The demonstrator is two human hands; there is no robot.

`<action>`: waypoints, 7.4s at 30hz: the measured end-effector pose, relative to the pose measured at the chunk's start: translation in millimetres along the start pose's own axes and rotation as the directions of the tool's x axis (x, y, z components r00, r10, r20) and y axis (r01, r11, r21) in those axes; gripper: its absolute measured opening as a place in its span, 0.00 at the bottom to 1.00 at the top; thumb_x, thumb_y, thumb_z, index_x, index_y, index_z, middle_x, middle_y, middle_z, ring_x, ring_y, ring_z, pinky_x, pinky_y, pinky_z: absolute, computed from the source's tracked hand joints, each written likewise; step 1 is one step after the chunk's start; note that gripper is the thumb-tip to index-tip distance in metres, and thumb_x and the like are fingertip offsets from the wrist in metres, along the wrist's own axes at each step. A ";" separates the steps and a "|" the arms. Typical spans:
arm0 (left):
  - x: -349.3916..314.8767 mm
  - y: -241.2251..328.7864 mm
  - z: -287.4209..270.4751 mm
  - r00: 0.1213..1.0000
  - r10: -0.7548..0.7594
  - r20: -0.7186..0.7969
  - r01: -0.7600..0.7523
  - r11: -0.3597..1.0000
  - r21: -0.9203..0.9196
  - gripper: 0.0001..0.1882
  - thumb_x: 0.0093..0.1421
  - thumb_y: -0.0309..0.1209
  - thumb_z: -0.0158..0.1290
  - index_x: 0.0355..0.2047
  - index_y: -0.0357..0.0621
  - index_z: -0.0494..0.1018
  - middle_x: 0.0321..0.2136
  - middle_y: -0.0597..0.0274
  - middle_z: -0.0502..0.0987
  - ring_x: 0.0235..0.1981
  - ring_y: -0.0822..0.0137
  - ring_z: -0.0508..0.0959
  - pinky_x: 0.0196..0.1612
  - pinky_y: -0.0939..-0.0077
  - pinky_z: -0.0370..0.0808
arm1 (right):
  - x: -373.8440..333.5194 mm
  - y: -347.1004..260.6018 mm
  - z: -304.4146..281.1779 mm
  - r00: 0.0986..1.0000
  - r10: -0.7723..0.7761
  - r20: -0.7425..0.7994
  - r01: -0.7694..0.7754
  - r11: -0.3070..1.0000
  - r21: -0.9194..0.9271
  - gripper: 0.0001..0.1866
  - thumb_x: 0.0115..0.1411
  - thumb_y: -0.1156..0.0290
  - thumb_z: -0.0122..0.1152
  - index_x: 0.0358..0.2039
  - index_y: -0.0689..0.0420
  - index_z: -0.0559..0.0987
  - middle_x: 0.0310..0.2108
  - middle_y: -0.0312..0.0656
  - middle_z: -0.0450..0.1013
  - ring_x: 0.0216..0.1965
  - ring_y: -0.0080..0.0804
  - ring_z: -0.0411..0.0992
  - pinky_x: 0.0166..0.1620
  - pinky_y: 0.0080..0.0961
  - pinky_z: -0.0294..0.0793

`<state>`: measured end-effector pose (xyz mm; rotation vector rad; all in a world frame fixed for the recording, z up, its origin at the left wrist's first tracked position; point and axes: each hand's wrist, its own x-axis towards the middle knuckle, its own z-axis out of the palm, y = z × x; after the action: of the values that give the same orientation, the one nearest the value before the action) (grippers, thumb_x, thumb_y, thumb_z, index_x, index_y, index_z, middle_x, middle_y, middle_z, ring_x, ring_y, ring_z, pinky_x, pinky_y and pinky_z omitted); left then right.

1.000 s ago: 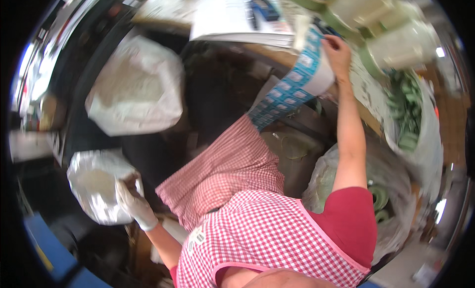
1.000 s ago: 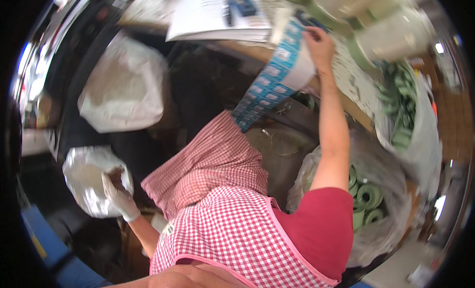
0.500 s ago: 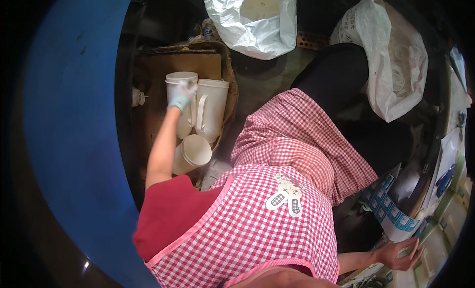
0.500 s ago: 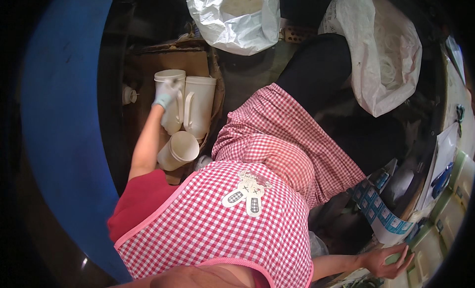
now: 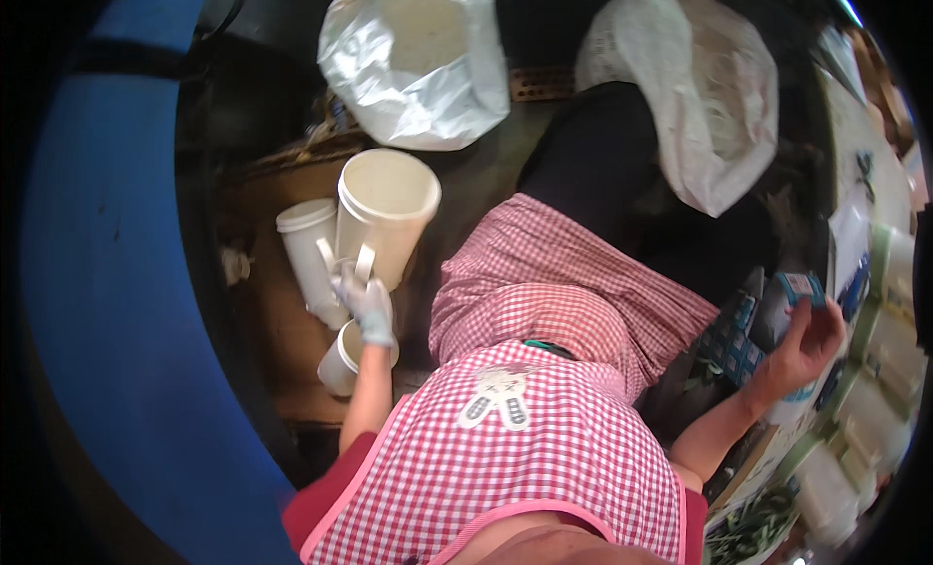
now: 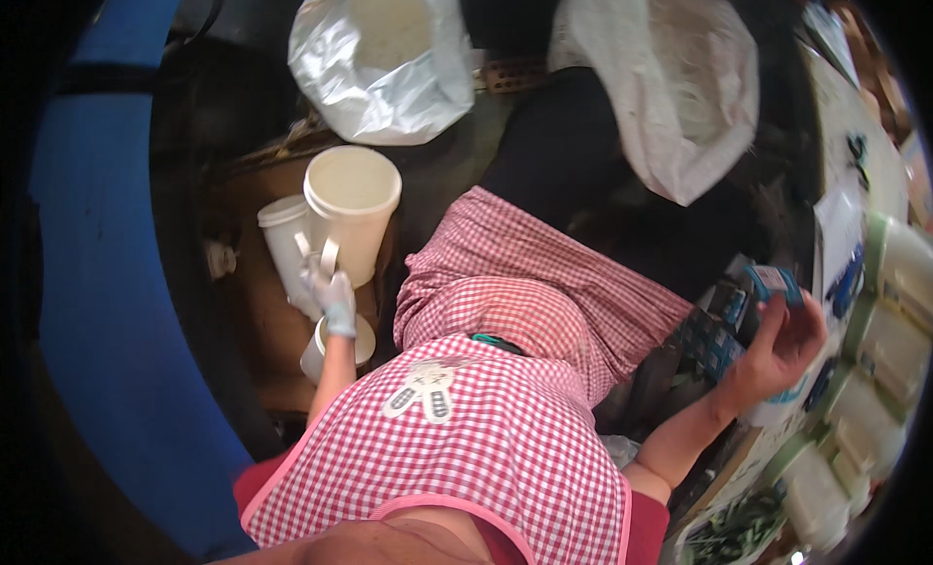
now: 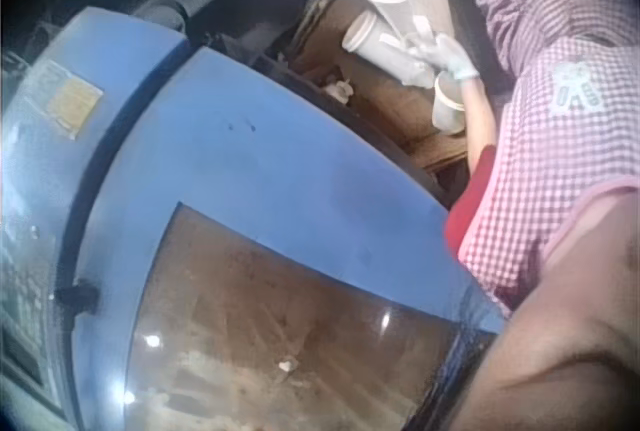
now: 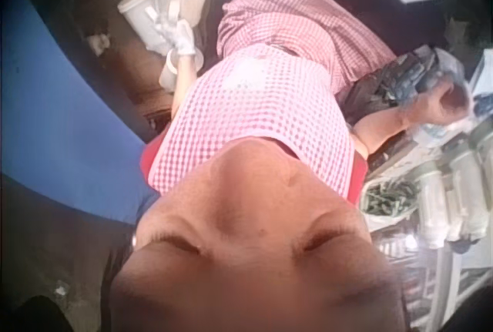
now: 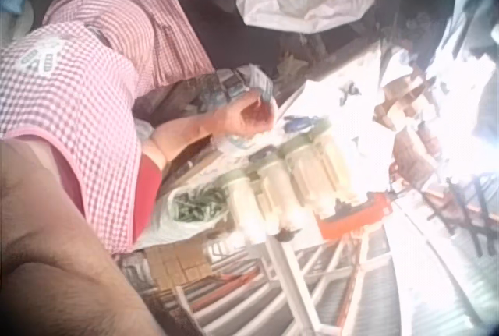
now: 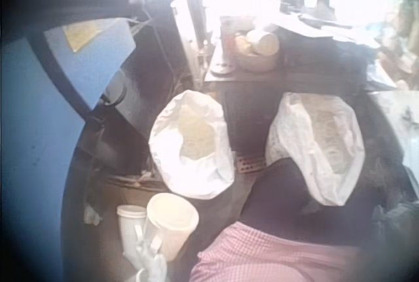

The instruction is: The person repeatedly assembles white plastic containers by inserting a small white cap, applying a blue label, and securing a green lid with a handle. The person handles the containers one at a time and places the finished units on the table.

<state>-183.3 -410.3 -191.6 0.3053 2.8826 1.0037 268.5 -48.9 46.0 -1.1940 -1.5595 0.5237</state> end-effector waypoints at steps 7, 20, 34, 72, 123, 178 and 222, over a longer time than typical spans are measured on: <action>-20.8 319.7 -83.3 0.324 0.930 -0.174 -0.912 0.257 -0.321 0.13 0.70 0.38 0.59 0.30 0.54 0.68 0.49 0.70 0.81 0.55 0.60 0.79 0.75 0.42 0.58 | 16.9 -29.1 -0.2 0.941 0.271 0.204 -0.338 0.797 0.501 0.17 0.71 0.76 0.61 0.58 0.58 0.74 0.44 0.35 0.76 0.40 0.18 0.75 0.39 0.18 0.77; -67.8 449.3 64.7 -0.642 0.764 0.059 -0.679 -0.531 -0.507 0.06 0.48 0.30 0.61 0.29 0.49 0.80 0.49 0.72 0.80 0.63 0.61 0.73 0.77 0.42 0.56 | -71.2 -17.3 16.6 0.655 0.497 0.569 -0.733 0.599 0.321 0.15 0.62 0.76 0.73 0.47 0.60 0.78 0.36 0.34 0.80 0.33 0.13 0.76 0.31 0.09 0.72; -71.7 449.8 65.4 -0.624 0.778 0.072 -0.690 -0.505 -0.519 0.07 0.46 0.29 0.61 0.28 0.49 0.79 0.49 0.70 0.80 0.62 0.61 0.74 0.77 0.42 0.56 | -75.4 -16.0 47.7 0.604 0.523 0.601 -0.763 0.598 0.246 0.17 0.61 0.73 0.76 0.46 0.63 0.78 0.35 0.38 0.81 0.33 0.16 0.79 0.30 0.12 0.78; -72.8 534.8 68.0 -0.228 0.654 0.722 0.387 0.741 -0.549 0.43 0.73 0.66 0.37 0.59 0.34 0.75 0.51 0.57 0.80 0.51 0.70 0.79 0.56 0.75 0.76 | 146.8 -33.4 81.2 0.517 -0.344 0.784 0.102 0.934 0.342 0.26 0.75 0.57 0.53 0.21 0.62 0.75 0.19 0.40 0.70 0.25 0.32 0.69 0.38 0.32 0.69; -58.3 447.4 -50.4 -0.108 0.994 -0.008 -0.819 -0.093 -0.566 0.43 0.42 0.45 0.78 0.56 0.41 0.72 0.56 0.53 0.78 0.58 0.47 0.77 0.63 0.48 0.71 | 50.8 -144.5 67.0 0.406 -0.419 0.812 0.446 0.866 0.224 0.08 0.48 0.75 0.67 0.31 0.51 0.84 0.26 0.43 0.80 0.33 0.47 0.82 0.34 0.41 0.80; -7.5 567.8 128.8 0.286 0.642 0.712 -0.677 0.661 -0.323 0.25 0.65 0.50 0.62 0.38 0.34 0.86 0.27 0.56 0.85 0.28 0.69 0.81 0.36 0.71 0.77 | 189.0 135.4 -152.8 0.899 0.434 0.064 -0.390 0.857 -0.336 0.21 0.77 0.53 0.50 0.44 0.59 0.82 0.31 0.32 0.74 0.30 0.16 0.67 0.34 0.18 0.72; -52.4 429.5 82.8 0.145 0.868 0.475 -0.167 0.494 -0.853 0.27 0.65 0.25 0.55 0.64 0.35 0.69 0.69 0.49 0.65 0.71 0.55 0.65 0.74 0.61 0.58 | -0.1 -8.2 78.9 0.738 0.428 0.521 -0.616 0.743 0.262 0.18 0.60 0.63 0.77 0.30 0.59 0.75 0.29 0.31 0.73 0.34 0.16 0.72 0.40 0.17 0.75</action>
<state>-51.1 -42.0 10.7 1.4607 1.1818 1.2283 193.6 -33.4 25.0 -1.2267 -1.3211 1.5314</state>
